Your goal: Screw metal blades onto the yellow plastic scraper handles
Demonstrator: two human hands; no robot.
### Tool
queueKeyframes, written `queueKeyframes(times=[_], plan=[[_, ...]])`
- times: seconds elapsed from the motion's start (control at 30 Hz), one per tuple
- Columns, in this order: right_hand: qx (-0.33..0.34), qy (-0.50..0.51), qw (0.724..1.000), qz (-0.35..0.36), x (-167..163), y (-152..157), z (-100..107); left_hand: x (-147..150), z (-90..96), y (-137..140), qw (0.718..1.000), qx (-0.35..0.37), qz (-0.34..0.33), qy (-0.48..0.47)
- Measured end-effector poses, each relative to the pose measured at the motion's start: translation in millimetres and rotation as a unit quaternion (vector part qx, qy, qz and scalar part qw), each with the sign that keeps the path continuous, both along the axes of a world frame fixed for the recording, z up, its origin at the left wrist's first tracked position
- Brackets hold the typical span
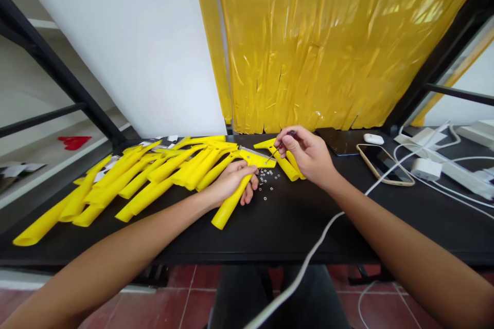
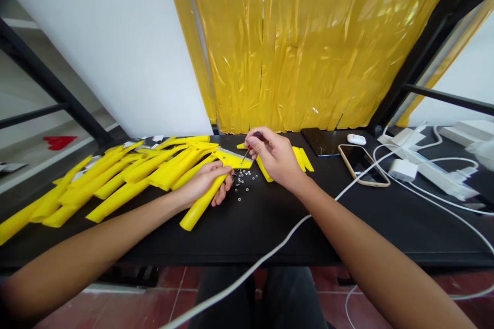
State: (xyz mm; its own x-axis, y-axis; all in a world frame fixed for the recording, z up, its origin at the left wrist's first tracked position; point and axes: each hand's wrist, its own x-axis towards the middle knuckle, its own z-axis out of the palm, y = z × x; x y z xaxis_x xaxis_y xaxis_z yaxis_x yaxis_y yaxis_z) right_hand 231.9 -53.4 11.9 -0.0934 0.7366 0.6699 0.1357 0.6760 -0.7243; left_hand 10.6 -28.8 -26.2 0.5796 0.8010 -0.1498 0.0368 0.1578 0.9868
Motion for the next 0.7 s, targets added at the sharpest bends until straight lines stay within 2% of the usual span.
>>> queueKeyframes(times=[0.37,0.7], plan=[[-0.001,-0.028,0.999,0.037,1.1,-1.0,-1.2,-0.4,0.4,0.8,1.0,-0.002,-0.002,0.008],[0.001,-0.036,0.999,0.033,0.3,-1.9,-3.0,-0.8,0.4,-0.3,1.0,-0.005,-0.007,0.006]])
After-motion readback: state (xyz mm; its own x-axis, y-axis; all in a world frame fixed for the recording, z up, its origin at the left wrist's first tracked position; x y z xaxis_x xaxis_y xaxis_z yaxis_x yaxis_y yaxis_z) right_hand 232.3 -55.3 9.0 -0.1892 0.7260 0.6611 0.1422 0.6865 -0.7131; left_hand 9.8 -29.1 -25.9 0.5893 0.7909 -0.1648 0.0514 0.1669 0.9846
